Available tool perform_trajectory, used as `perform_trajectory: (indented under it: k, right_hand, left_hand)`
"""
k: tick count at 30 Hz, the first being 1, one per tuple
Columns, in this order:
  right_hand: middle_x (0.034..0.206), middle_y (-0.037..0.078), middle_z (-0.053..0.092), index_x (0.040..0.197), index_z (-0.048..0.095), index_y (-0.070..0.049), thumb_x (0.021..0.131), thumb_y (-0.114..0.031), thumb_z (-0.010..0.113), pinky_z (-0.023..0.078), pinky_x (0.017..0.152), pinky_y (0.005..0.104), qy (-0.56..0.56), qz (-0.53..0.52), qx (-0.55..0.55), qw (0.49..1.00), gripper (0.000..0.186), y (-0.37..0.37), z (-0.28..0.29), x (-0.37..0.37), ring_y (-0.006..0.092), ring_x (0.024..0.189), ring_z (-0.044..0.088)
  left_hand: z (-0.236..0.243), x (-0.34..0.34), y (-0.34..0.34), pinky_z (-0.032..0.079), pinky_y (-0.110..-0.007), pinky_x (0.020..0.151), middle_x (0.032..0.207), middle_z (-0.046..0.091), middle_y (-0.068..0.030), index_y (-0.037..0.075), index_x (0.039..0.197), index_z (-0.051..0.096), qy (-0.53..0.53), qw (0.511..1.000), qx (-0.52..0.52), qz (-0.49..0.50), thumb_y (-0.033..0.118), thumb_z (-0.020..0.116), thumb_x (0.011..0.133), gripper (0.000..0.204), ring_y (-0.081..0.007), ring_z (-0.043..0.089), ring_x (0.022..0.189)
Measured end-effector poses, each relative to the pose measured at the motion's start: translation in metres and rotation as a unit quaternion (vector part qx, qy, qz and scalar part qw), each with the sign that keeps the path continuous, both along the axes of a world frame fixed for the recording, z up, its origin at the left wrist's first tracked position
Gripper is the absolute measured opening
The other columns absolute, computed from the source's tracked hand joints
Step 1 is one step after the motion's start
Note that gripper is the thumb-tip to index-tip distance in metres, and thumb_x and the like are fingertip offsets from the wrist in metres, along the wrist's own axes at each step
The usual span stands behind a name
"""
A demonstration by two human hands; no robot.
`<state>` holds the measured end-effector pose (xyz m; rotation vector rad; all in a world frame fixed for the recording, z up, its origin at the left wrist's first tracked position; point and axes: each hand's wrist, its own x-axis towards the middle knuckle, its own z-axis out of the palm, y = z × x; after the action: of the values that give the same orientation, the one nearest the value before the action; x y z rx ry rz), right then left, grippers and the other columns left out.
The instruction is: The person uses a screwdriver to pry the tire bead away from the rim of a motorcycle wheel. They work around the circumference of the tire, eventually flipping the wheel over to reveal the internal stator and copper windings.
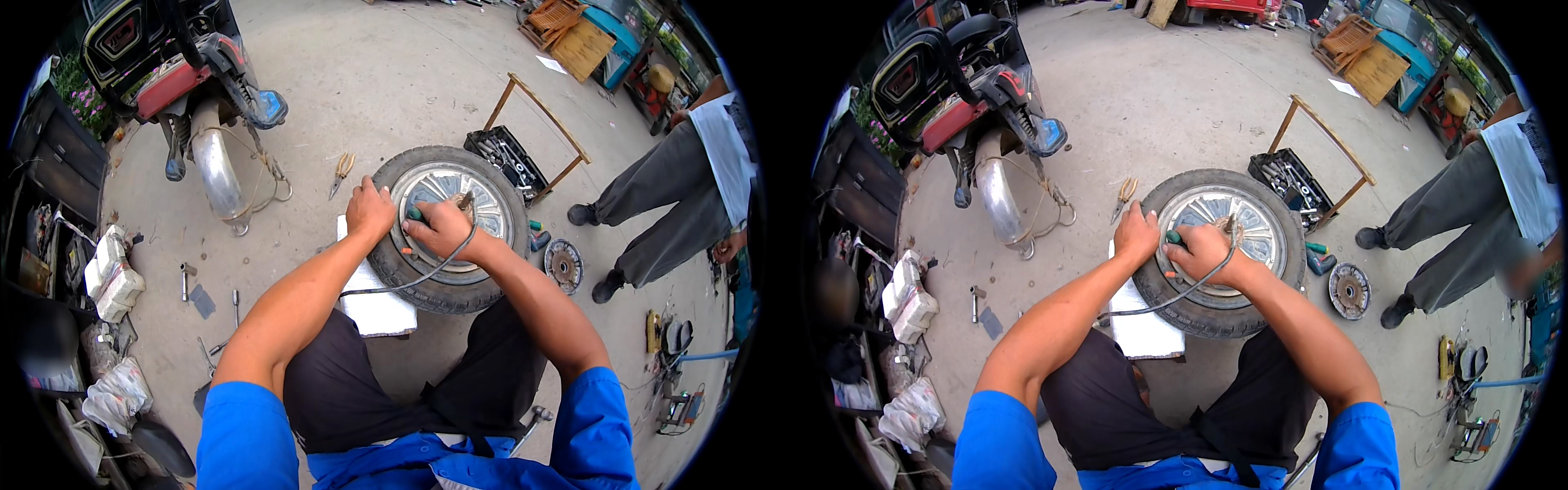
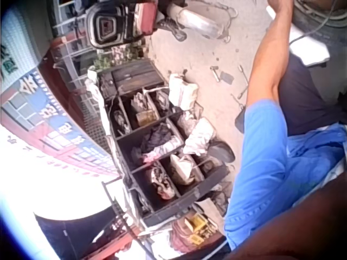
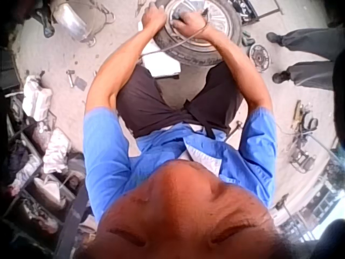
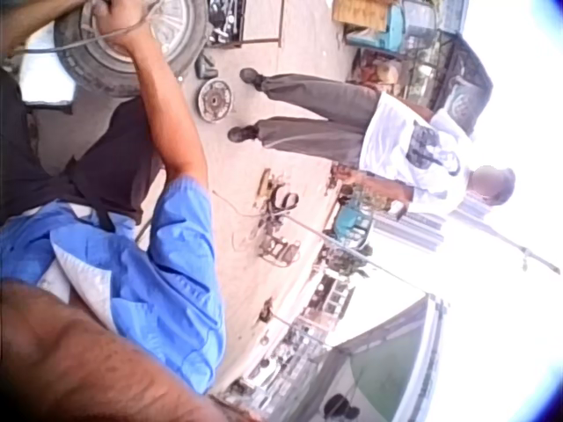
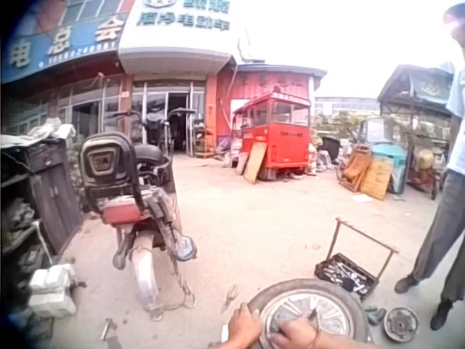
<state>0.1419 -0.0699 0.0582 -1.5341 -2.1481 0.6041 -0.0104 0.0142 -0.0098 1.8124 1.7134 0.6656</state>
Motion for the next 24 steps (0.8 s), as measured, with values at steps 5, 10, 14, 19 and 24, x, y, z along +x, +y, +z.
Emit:
perform_trajectory:
  k: [5,10,14,19,24]
  right_hand:
    - [0.077,0.014,0.067,0.104,0.066,0.011,0.095,-0.017,0.068,0.054,0.064,0.0339,0.255,-0.016,-0.131,0.958,0.030,-0.003,-0.015,-0.001,0.0156,0.069,0.066]
    - [0.096,0.012,0.069,0.117,0.062,0.015,0.096,-0.010,0.068,0.059,0.064,0.0250,0.396,-0.050,-0.200,0.895,0.033,-0.009,-0.014,-0.012,0.0118,0.076,0.065]
    - [0.096,0.009,0.067,0.120,0.063,0.012,0.096,-0.013,0.068,0.060,0.064,0.0275,0.421,-0.102,-0.205,0.877,0.036,-0.013,-0.017,-0.018,0.0120,0.085,0.064]
    - [0.095,0.006,0.066,0.119,0.065,0.010,0.096,-0.018,0.068,0.061,0.064,0.0281,0.414,-0.127,-0.185,0.882,0.036,-0.014,-0.025,-0.023,0.0114,0.083,0.062]
    - [0.095,0.006,0.066,0.118,0.066,0.008,0.096,-0.019,0.068,0.061,0.063,0.0282,0.411,-0.155,-0.180,0.880,0.035,-0.017,-0.024,-0.027,0.0112,0.081,0.062]
  left_hand:
    - [-0.001,0.002,-0.001,0.047,-0.051,0.099,0.129,0.057,-0.0298,-0.002,0.141,0.044,-0.001,1.000,-0.005,-0.003,0.032,0.051,0.100,0.054,-0.0457,0.059,0.117]
    - [-0.006,-0.001,0.001,0.047,-0.051,0.098,0.128,0.057,-0.0303,-0.001,0.140,0.045,0.000,1.000,0.007,0.004,0.032,0.051,0.099,0.052,-0.0466,0.059,0.116]
    - [-0.006,0.001,0.003,0.048,-0.052,0.097,0.127,0.057,-0.0300,-0.001,0.138,0.045,0.003,1.000,0.008,0.002,0.031,0.052,0.099,0.051,-0.0470,0.059,0.115]
    - [-0.006,0.001,0.002,0.048,-0.052,0.097,0.127,0.057,-0.0299,-0.001,0.137,0.046,0.003,1.000,0.010,0.001,0.032,0.051,0.099,0.050,-0.0472,0.059,0.115]
    - [-0.008,0.001,0.003,0.048,-0.052,0.097,0.128,0.057,-0.0299,0.000,0.137,0.046,-0.004,1.000,0.012,0.000,0.032,0.051,0.099,0.050,-0.0472,0.059,0.115]
